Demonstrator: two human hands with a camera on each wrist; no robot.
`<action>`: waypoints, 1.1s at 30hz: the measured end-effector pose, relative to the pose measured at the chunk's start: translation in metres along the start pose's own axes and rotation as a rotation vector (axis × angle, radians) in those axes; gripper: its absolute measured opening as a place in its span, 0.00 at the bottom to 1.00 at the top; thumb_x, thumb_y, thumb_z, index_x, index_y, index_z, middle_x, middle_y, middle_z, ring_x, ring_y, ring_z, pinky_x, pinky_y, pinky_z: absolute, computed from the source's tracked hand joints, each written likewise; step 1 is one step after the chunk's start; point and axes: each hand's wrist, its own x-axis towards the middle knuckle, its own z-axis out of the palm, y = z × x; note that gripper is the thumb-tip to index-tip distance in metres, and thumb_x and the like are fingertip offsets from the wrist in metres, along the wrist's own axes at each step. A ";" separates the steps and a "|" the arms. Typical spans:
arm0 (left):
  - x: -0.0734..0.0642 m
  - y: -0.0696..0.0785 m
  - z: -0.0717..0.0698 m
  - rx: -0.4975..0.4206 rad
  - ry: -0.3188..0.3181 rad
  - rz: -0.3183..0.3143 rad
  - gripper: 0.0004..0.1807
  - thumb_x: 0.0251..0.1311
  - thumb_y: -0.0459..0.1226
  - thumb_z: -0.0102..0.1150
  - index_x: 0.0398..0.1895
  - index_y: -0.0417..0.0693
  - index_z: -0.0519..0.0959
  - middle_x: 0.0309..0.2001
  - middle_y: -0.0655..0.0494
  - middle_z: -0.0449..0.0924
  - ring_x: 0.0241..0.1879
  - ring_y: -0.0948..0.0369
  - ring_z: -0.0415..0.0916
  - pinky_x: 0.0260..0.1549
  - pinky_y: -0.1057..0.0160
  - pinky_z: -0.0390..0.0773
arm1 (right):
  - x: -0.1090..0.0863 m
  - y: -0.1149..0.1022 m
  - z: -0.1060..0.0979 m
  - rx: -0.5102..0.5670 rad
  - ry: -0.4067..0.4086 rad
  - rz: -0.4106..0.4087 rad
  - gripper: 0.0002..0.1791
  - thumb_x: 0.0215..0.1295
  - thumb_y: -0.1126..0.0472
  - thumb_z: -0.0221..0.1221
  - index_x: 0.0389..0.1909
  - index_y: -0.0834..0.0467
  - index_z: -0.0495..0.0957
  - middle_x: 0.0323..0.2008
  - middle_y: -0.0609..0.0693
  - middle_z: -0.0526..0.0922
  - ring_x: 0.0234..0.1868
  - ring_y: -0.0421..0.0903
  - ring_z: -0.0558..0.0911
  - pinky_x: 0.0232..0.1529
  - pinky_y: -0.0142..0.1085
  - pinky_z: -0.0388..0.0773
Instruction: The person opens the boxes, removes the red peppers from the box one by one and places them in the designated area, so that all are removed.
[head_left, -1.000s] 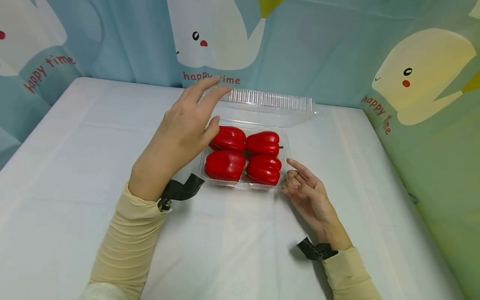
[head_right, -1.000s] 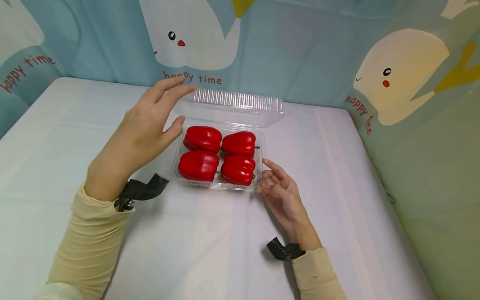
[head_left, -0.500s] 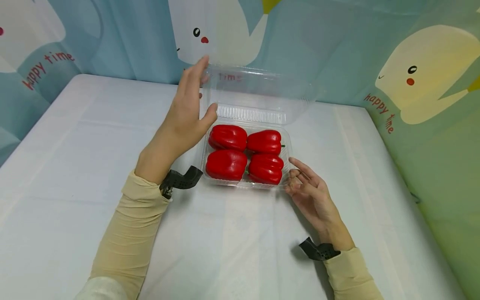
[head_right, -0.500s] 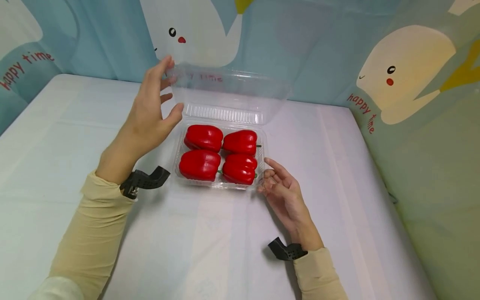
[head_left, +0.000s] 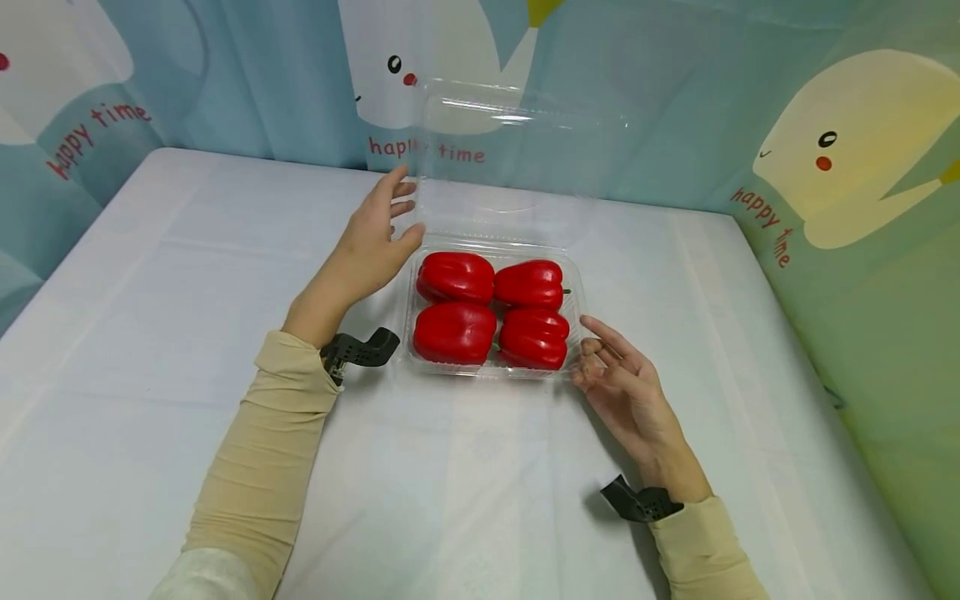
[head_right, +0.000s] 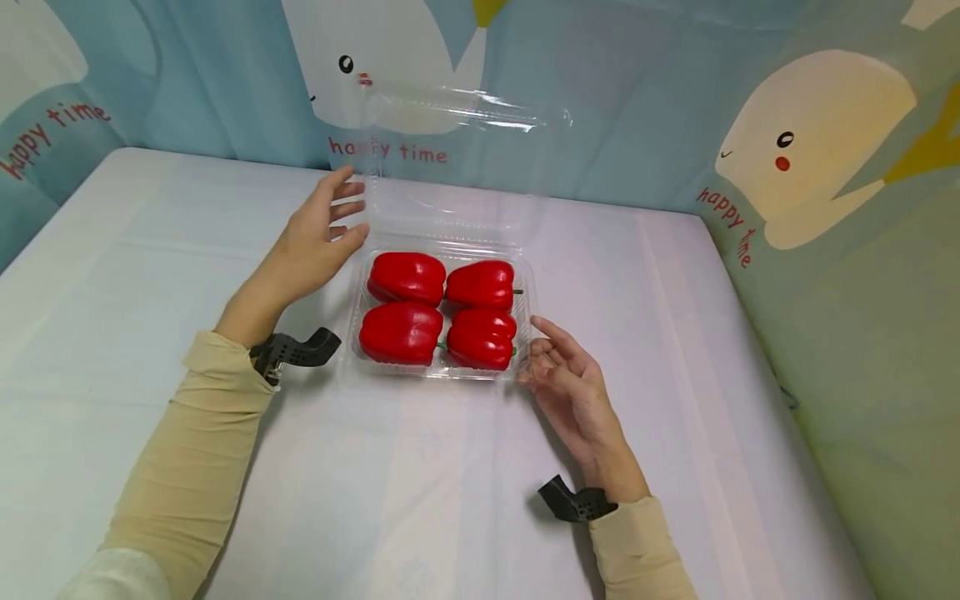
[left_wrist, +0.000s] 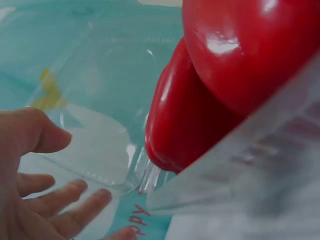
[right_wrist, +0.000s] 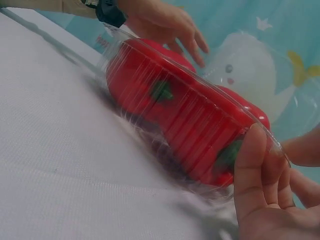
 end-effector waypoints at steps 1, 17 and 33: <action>0.000 -0.002 0.000 -0.007 -0.011 -0.020 0.39 0.71 0.38 0.49 0.79 0.46 0.44 0.76 0.47 0.56 0.73 0.52 0.62 0.70 0.47 0.65 | 0.000 0.000 0.000 0.003 -0.002 0.000 0.33 0.64 0.80 0.32 0.72 0.65 0.54 0.44 0.52 0.72 0.37 0.43 0.76 0.43 0.33 0.79; -0.006 0.006 -0.005 0.211 -0.123 -0.092 0.41 0.71 0.44 0.49 0.80 0.47 0.42 0.80 0.50 0.46 0.76 0.51 0.54 0.73 0.45 0.60 | -0.002 0.000 0.002 -0.006 -0.013 0.006 0.34 0.63 0.79 0.32 0.72 0.65 0.53 0.44 0.52 0.70 0.35 0.42 0.73 0.43 0.33 0.77; -0.050 0.005 0.006 0.500 -0.441 -0.067 0.63 0.56 0.68 0.56 0.80 0.43 0.36 0.81 0.49 0.33 0.81 0.49 0.31 0.76 0.41 0.42 | -0.003 -0.002 0.000 -0.086 0.008 0.012 0.29 0.70 0.73 0.32 0.72 0.63 0.54 0.41 0.50 0.73 0.41 0.43 0.75 0.47 0.35 0.77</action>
